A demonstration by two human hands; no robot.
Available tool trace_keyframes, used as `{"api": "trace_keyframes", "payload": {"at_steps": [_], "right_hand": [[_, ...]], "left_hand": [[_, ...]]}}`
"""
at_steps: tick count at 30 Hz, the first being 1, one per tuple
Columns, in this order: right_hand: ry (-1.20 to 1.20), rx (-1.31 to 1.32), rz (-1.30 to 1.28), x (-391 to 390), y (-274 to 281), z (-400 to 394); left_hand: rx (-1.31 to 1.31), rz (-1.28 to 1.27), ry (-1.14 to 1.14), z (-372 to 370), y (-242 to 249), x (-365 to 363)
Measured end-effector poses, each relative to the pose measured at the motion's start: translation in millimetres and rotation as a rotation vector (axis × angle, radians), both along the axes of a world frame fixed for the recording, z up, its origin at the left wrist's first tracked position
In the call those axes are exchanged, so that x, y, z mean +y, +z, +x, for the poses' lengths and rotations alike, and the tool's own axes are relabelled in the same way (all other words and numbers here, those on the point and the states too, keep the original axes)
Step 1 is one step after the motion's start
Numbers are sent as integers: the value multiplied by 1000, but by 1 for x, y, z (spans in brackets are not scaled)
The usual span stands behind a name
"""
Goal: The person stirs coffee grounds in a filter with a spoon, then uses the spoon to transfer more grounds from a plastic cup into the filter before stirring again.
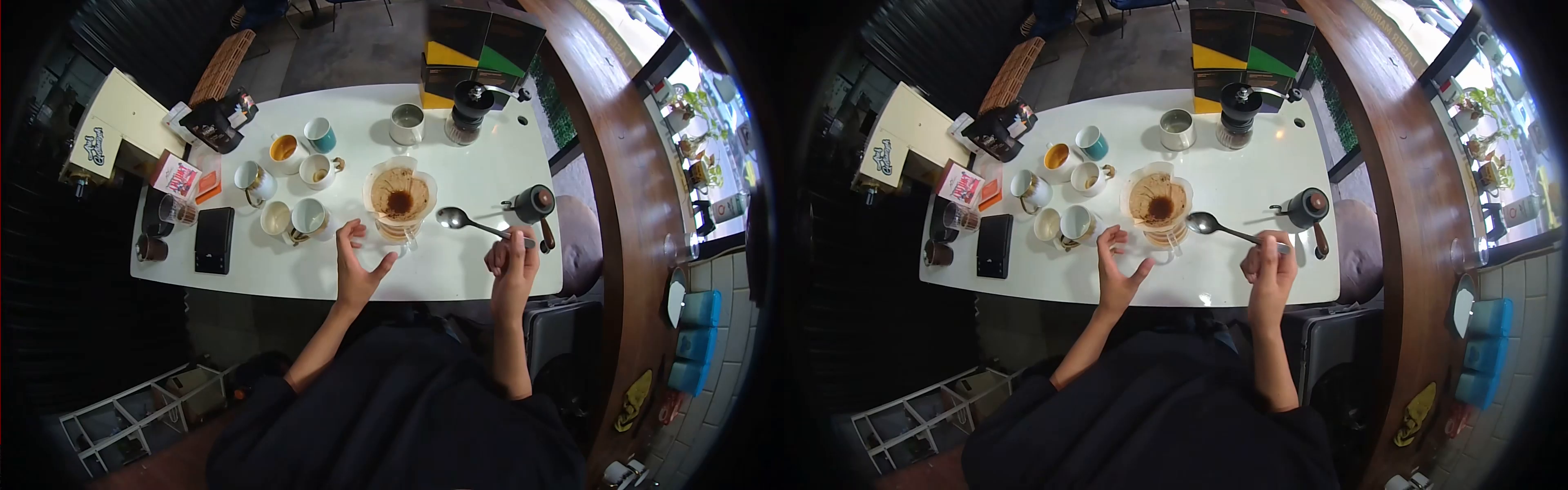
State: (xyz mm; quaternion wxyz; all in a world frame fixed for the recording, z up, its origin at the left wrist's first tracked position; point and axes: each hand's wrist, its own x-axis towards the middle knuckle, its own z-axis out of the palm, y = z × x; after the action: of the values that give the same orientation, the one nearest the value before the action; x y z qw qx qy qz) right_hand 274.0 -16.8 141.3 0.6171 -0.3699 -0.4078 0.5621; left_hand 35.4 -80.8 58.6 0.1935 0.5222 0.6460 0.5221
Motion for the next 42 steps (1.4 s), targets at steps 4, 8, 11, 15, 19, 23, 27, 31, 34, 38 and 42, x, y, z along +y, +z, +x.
{"api": "trace_keyframes", "payload": {"at_steps": [4, 8, 11, 15, 19, 23, 27, 31, 34, 38, 42], "right_hand": [[-93, -450, 359, 16, 11, -20], [-67, -809, 541, 23, 20, -45], [-28, -896, 606, 25, 19, -60], [21, -912, 594, 28, 19, -64], [75, -972, 657, 31, 26, -66], [114, -1011, 637, 36, 22, -69], [185, -957, 565, 50, 5, -73], [151, -1058, 644, 55, 7, -72], [120, -1056, 656, 50, 18, -69], [146, -1035, 685, 48, 22, -69], [202, -1001, 668, 53, 10, -76]], "left_hand": [[61, 21, -68, -6, -8, 24], [143, 44, -131, -14, -15, 45], [147, 38, -204, -19, -23, 55], [90, -5, -242, -21, -16, 60], [85, -2, -289, -24, -25, 71], [-52, -36, -326, -21, -39, 78], [50, -43, -347, -19, -44, 81], [3, -67, -317, -15, -47, 79], [-5, -80, -314, -15, -47, 78], [-30, -68, -309, -14, -40, 80], [-18, -99, -335, -16, -42, 79]]}}
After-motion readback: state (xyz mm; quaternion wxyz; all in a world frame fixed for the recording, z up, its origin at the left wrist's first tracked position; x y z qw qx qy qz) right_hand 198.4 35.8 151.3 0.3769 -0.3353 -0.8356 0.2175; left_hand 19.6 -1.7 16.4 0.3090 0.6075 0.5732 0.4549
